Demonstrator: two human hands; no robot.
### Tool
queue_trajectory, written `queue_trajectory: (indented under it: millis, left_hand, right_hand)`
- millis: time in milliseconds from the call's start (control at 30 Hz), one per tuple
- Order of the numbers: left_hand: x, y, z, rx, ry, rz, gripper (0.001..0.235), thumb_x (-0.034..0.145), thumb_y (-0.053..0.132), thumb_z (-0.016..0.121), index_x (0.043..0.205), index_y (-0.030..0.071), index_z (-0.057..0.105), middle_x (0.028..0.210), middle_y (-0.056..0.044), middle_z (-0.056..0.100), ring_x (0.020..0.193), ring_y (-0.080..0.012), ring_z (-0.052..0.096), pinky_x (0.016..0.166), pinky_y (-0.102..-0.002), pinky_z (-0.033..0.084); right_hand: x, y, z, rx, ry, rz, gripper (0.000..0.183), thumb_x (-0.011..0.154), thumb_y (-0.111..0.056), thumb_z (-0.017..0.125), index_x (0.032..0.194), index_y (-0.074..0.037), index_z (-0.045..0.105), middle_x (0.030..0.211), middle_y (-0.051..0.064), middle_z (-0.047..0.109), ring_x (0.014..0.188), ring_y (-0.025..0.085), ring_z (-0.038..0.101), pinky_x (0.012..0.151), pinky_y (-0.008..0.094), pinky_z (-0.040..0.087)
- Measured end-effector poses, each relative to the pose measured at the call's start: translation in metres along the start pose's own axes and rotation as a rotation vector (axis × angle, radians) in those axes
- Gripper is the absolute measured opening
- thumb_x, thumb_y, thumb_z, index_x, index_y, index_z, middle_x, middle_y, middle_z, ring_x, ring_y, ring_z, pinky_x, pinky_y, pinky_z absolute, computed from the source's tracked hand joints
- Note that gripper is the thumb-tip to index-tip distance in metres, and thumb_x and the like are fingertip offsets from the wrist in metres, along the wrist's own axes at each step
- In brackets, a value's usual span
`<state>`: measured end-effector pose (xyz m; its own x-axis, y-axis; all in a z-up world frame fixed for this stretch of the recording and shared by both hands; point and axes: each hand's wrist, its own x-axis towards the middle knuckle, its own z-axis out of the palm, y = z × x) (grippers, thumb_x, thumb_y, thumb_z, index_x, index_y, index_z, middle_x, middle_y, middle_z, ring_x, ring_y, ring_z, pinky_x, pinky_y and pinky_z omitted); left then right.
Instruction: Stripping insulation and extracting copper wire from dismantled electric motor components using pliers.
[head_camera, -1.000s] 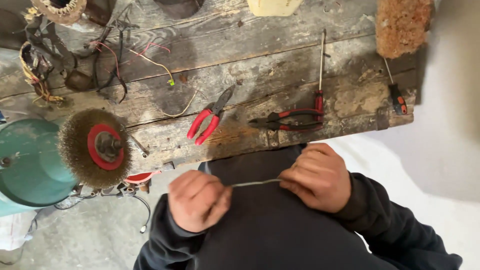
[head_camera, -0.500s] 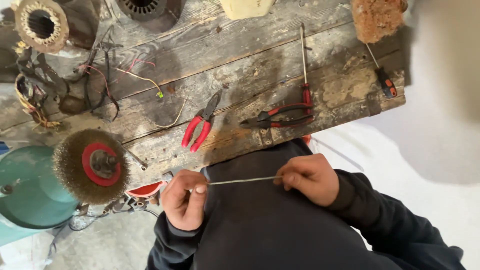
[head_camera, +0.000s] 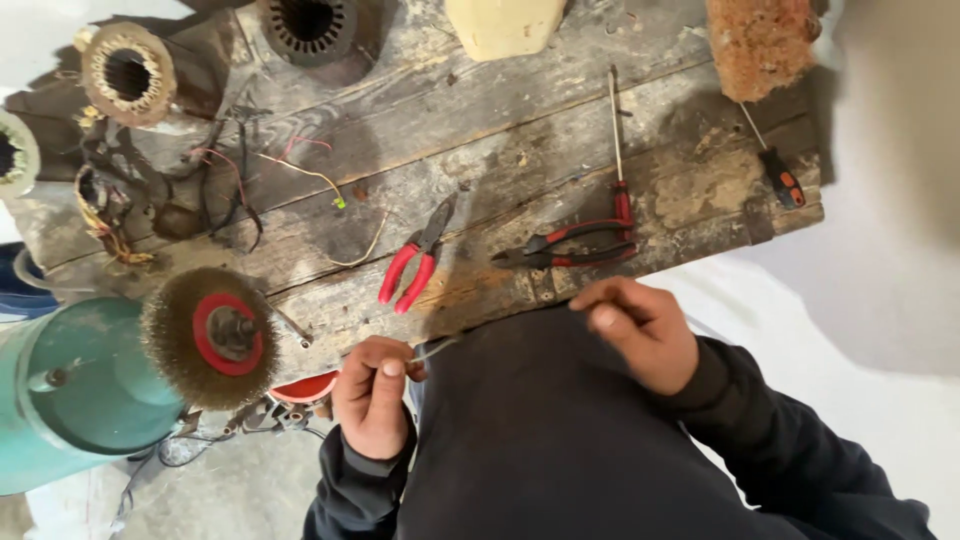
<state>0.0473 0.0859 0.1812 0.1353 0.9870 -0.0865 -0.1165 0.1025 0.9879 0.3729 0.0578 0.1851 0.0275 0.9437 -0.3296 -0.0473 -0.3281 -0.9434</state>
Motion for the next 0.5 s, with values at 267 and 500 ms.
queue_trajectory:
  millis: [267,500]
  left_hand:
    - [0.001,-0.016,0.012,-0.128,-0.087,-0.096,0.016,0.107,0.009,0.055,0.096,0.0,0.06,0.091,-0.01,0.063,0.077,-0.0161,0.058,0.074,-0.03,0.049]
    - [0.016,0.017,0.018,0.148,-0.158,-0.072,0.015,0.104,0.01,0.06,0.098,-0.001,0.069,0.089,-0.008,0.071,0.079,-0.0161,0.065,0.074,-0.03,0.052]
  right_hand:
    - [0.036,-0.052,0.05,-0.538,-0.137,-0.624,0.043,0.086,-0.024,0.071,0.121,0.0,0.063,0.116,0.02,0.061,0.105,0.036,0.058,0.087,0.044,0.047]
    - [0.046,-0.03,0.052,-0.578,-0.441,-0.397,0.031,0.087,-0.027,0.079,0.114,-0.012,0.075,0.097,0.006,0.073,0.091,0.028,0.069,0.081,0.04,0.052]
